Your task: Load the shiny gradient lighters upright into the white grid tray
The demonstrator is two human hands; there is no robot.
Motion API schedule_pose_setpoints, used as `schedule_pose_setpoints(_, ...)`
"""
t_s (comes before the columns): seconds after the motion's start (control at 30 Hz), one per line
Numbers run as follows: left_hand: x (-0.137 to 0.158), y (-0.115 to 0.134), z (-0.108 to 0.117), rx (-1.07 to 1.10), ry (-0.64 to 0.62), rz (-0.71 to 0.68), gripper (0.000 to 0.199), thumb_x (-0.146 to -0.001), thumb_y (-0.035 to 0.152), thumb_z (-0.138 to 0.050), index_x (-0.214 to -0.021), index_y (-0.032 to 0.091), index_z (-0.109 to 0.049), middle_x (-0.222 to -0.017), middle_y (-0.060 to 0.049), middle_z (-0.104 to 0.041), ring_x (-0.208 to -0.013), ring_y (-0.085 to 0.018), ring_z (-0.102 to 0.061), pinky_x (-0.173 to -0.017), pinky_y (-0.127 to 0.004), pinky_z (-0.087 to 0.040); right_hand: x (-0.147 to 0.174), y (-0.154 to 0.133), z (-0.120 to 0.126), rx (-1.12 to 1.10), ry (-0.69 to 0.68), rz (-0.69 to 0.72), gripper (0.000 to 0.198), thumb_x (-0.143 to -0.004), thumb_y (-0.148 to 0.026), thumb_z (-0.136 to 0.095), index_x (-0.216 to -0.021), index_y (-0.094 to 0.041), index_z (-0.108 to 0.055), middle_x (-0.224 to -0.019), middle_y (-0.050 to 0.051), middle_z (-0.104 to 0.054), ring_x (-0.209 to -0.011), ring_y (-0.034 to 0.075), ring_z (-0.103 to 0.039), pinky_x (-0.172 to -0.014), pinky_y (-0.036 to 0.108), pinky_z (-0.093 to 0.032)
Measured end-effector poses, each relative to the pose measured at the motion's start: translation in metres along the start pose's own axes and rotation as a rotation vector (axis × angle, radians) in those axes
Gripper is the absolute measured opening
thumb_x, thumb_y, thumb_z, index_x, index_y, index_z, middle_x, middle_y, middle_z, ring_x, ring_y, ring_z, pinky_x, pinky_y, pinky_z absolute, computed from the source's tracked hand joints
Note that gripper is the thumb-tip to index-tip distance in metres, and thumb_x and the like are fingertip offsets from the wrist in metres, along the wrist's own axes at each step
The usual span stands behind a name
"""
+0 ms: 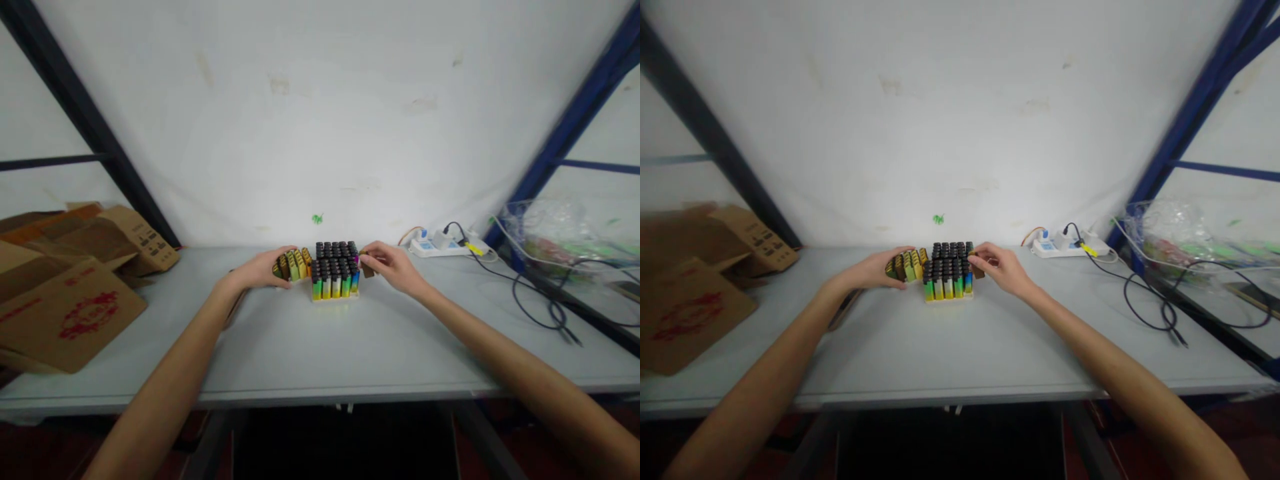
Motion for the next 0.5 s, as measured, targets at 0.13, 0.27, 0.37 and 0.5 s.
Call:
schedule_pose_setpoints(0.13,0.004,0.001,-0.002,0.051,-0.059,-0.051,0.1,-0.069,0.05,-0.076,-0.155,0.019,-0.037,-0.15,-0.009,-0.056,-0.136,-0.029,-0.055,-0.116,-0.036,-0.041,-0.023,-0.034,-0.026,-0.013,-0.141,0.031,0.025,-0.093,-0.043,-0.067,-0.1,-0.02,-0.057,-0.077,0.001,-0.067,-0.066,0.015,-0.066,-0.064,0.03,-0.053)
schedule_pose_setpoints(0.27,0.007,-0.005,-0.004,0.093,-0.102,-0.045,0.108,-0.068,0.048,-0.076,-0.159,0.018,-0.027,-0.153,-0.011,-0.052,-0.137,-0.03,-0.052,-0.117,-0.038,-0.04,-0.055,-0.063,-0.069,0.137,-0.337,0.111,0.016,-0.096,-0.034,-0.063,-0.1,-0.02,-0.057,-0.075,0.0,-0.068,-0.067,0.015,-0.068,-0.068,0.03,-0.053)
schedule_pose_setpoints(0.37,0.008,-0.01,-0.006,0.075,-0.127,-0.032,0.107,-0.068,0.05,-0.077,-0.158,0.019,-0.029,-0.15,-0.011,-0.055,-0.135,-0.032,-0.054,-0.115,-0.041,-0.042,-0.076,-0.074,-0.107,0.39,-0.451,0.29,0.011,-0.094,-0.025,-0.066,-0.101,-0.018,-0.061,-0.08,0.001,-0.07,-0.074,0.016,-0.066,-0.075,0.03,-0.049)
schedule_pose_setpoints(0.5,0.008,-0.011,-0.005,0.055,-0.129,-0.056,0.095,-0.068,0.052,-0.077,-0.15,0.022,-0.041,-0.144,-0.009,-0.06,-0.129,-0.031,-0.058,-0.112,-0.04,-0.044,-0.09,-0.061,-0.155,0.642,-0.671,0.393,0.007,-0.091,-0.013,-0.066,-0.098,-0.014,-0.067,-0.085,0.005,-0.07,-0.074,0.014,-0.059,-0.072,0.027,-0.043)
Point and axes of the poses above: each hand's wrist, its own x-axis away from the middle knuckle, its own z-axis out of the back of the hand, y = z × x, the point moved 9 cm from there along -x, towards the middle knuckle
